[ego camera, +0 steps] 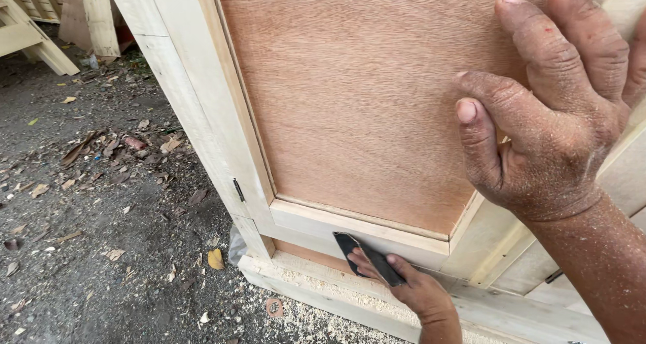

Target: The person sands the wooden frame and trim of a cabinet door using a folded sheet of sandpaper, working by hand along the vertical stiles, corners, and lower rails. They move progressively around the frame, brushing away dust and sanding different sections including the edges near the handle and hinges.

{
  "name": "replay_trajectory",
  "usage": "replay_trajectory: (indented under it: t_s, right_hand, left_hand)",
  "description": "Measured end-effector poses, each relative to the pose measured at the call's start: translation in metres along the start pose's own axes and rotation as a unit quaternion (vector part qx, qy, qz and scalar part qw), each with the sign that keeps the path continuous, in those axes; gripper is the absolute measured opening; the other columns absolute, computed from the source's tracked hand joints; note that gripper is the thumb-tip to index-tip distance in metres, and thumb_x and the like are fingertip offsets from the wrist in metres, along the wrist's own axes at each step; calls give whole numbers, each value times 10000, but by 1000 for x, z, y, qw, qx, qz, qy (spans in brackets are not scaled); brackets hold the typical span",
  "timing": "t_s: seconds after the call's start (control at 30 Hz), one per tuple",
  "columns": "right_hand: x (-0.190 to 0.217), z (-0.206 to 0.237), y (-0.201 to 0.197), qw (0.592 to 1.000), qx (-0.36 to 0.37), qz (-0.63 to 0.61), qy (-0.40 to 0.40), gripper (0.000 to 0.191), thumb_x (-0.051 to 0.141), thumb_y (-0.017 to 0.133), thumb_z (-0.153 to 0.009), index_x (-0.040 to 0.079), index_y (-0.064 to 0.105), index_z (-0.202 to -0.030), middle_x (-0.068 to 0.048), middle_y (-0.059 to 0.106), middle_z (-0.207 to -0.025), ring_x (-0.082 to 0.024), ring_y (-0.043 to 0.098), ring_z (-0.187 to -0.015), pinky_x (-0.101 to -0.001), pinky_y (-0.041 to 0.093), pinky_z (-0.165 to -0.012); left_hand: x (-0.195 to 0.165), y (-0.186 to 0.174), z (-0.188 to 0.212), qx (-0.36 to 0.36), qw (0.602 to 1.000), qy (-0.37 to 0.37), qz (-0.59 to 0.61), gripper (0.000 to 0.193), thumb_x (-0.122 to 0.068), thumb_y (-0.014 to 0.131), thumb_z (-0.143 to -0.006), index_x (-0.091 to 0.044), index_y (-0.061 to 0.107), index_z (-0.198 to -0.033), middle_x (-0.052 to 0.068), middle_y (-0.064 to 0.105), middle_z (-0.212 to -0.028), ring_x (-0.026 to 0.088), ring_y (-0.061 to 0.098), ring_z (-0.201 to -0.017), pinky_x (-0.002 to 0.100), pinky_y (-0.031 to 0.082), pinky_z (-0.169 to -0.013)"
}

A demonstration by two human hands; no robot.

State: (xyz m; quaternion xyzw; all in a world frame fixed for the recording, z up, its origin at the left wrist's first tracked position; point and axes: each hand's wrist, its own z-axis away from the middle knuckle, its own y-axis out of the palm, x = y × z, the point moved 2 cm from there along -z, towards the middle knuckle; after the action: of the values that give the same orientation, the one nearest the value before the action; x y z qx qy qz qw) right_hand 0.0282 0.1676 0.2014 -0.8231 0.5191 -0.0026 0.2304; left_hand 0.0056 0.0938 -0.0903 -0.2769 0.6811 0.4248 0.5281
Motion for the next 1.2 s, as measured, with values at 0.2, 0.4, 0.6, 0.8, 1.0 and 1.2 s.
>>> replay_trajectory:
  t_s: [0.2, 0.4, 0.6, 0.8, 1.0, 1.2]
  right_hand:
    - [4, 1, -1, 997, -29, 21, -71, 300, 278, 639, -1049, 51, 828, -997, -233, 735, -1378, -416, 553, -1393, -554, 290, -1188]
    - [14, -7, -2, 998, -20, 4, -66, 303, 250, 614, -1100, 22, 806, -1046, -179, 752, -1342, -324, 630, -1348, -410, 482, -1159]
    - [34, -26, -7, 985, -50, 110, -126, 269, 246, 710, -946, 39, 785, -791, -167, 779, -1068, -340, 671, -1158, -542, 337, -1028]
    - [40, -29, -6, 984, -59, 83, -146, 263, 250, 711, -982, 66, 771, -805, -140, 778, -1071, -331, 674, -1182, -580, 256, -1085]
    - [19, -21, -6, 983, -75, 18, -166, 258, 247, 696, -1046, 92, 758, -849, -114, 774, -1114, -317, 672, -1238, -599, 213, -1164]
    - [-6, 0, 8, 984, -58, -128, -115, 134, 179, 705, -1034, 91, 761, -951, -129, 758, -1243, -338, 649, -1275, -529, 324, -1202]
  left_hand:
    - [34, -13, -103, -104, 925, -349, 108, 764, -516, 530, -1023, 209, 523, -1263, 361, 677, -1140, 415, 697, -991, 450, 592, -862]
    - [16, -27, -59, -59, 922, -332, 191, 654, -514, 570, -939, 56, 526, -1256, 179, 670, -1193, 278, 686, -1050, 394, 568, -893]
    - [29, -33, -111, -127, 889, -416, 145, 618, -490, 545, -998, 92, 549, -1206, 270, 685, -1166, 360, 686, -1048, 429, 561, -945]
    - [-4, -24, -51, -97, 850, -499, 134, 732, -514, 554, -1001, 142, 492, -1321, 290, 641, -1319, 342, 678, -1162, 438, 523, -1045]
    - [-13, -20, -70, -89, 810, -548, 187, 631, -537, 450, -991, -85, 549, -1419, 130, 599, -1420, 301, 584, -1252, 485, 453, -1096]
    - [0, -3, -43, -98, 892, -392, 204, 663, -443, 516, -1012, 129, 512, -1347, 272, 620, -1428, 364, 638, -1237, 461, 483, -1097]
